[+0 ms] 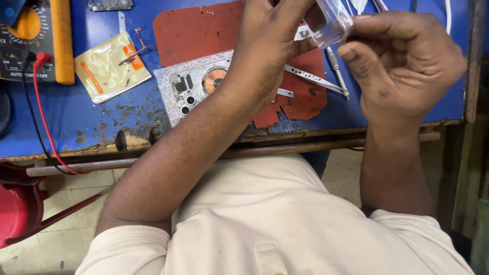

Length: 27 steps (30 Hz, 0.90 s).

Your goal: The person uses a red electric screwdriver to remove screws from the internal frame of a disassembled smartphone. They wipe the internal components with a cloth and place a white back cover onto the frame, pressing it into place. Finally, they inspect the assembled phone from multiple angles.

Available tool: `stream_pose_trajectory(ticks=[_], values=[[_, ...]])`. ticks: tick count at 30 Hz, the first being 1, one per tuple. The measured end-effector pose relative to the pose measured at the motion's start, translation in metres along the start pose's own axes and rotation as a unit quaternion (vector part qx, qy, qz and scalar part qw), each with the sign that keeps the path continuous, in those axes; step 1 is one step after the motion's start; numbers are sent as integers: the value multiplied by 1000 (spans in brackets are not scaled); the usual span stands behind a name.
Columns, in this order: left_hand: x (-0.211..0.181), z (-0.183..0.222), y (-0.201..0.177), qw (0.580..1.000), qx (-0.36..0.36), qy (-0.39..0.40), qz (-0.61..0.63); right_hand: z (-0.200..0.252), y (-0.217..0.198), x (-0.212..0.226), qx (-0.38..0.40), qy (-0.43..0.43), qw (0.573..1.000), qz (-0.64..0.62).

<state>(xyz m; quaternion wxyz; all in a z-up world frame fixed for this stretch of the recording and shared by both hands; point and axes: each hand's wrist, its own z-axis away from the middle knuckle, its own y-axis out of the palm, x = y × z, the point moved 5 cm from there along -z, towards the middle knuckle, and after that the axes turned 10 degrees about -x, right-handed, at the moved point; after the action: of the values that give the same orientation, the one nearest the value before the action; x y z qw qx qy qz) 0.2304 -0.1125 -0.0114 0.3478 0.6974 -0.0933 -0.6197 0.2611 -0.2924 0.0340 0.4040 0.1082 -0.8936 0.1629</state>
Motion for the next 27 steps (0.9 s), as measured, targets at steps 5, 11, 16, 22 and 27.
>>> stream_pose_trajectory(ticks=[5, 11, 16, 22, 27], values=[[9, -2, -3, 1000, 5, -17, 18, 0, -4, -8, -9, -1, 1000, 25], [11, -1, -6, 999, -5, -43, 24, -5, -2, -4, -35, -10, 993, 114], [19, -3, -8, 997, -19, -69, 14, 5, 14, 20, -70, -135, 944, 291], [34, -12, 8, 997, -11, -80, 22, 0, 21, 27, -109, -204, 903, 362], [6, -5, 33, 932, -23, 159, -326, -10, -4, 6, -121, -148, 943, 273]])
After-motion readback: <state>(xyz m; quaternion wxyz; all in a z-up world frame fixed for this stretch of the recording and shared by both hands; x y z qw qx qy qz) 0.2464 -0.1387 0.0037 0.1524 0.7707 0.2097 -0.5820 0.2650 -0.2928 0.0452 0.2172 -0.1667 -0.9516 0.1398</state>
